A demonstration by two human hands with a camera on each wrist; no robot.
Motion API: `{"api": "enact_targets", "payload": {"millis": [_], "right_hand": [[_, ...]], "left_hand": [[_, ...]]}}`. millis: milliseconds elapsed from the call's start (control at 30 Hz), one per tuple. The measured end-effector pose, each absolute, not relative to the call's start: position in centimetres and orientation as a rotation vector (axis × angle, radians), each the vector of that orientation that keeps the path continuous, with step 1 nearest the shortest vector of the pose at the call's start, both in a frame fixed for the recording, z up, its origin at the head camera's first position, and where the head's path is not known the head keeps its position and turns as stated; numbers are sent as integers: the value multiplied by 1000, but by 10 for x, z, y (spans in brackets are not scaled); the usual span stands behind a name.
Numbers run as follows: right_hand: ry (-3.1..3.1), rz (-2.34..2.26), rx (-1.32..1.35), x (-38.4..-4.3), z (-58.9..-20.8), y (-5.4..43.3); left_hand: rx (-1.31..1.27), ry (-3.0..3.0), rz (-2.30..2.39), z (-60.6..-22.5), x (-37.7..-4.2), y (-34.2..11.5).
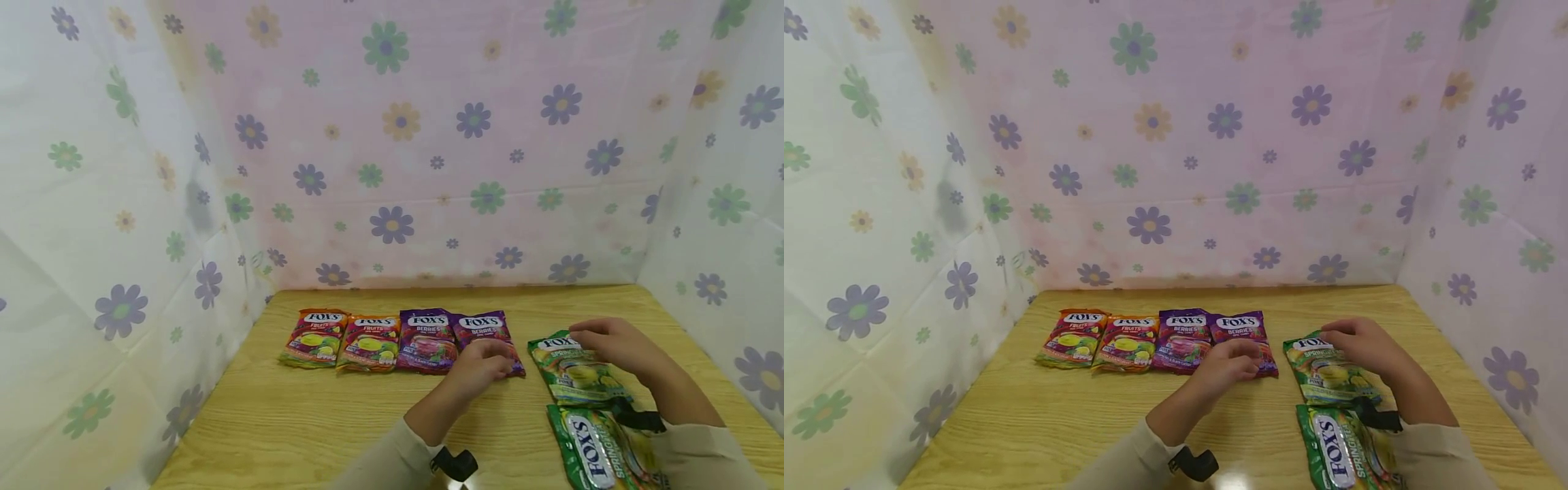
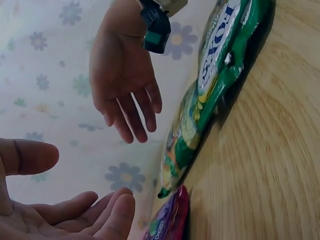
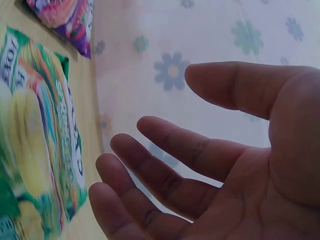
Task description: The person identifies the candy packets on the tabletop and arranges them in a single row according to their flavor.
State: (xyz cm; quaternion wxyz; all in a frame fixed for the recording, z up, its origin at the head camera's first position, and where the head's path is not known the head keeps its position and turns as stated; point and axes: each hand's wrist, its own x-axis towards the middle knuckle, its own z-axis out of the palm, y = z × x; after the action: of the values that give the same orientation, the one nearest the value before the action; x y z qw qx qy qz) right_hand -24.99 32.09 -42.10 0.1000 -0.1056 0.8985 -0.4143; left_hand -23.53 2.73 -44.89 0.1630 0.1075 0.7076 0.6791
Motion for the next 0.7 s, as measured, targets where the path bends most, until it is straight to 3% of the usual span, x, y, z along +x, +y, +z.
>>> {"api": "enact_targets", "payload": {"millis": [700], "right_hand": [[2615,-1210,-109,-252,-427,363]], "left_hand": [[115,1758,2018,-466,-236,69]]}}
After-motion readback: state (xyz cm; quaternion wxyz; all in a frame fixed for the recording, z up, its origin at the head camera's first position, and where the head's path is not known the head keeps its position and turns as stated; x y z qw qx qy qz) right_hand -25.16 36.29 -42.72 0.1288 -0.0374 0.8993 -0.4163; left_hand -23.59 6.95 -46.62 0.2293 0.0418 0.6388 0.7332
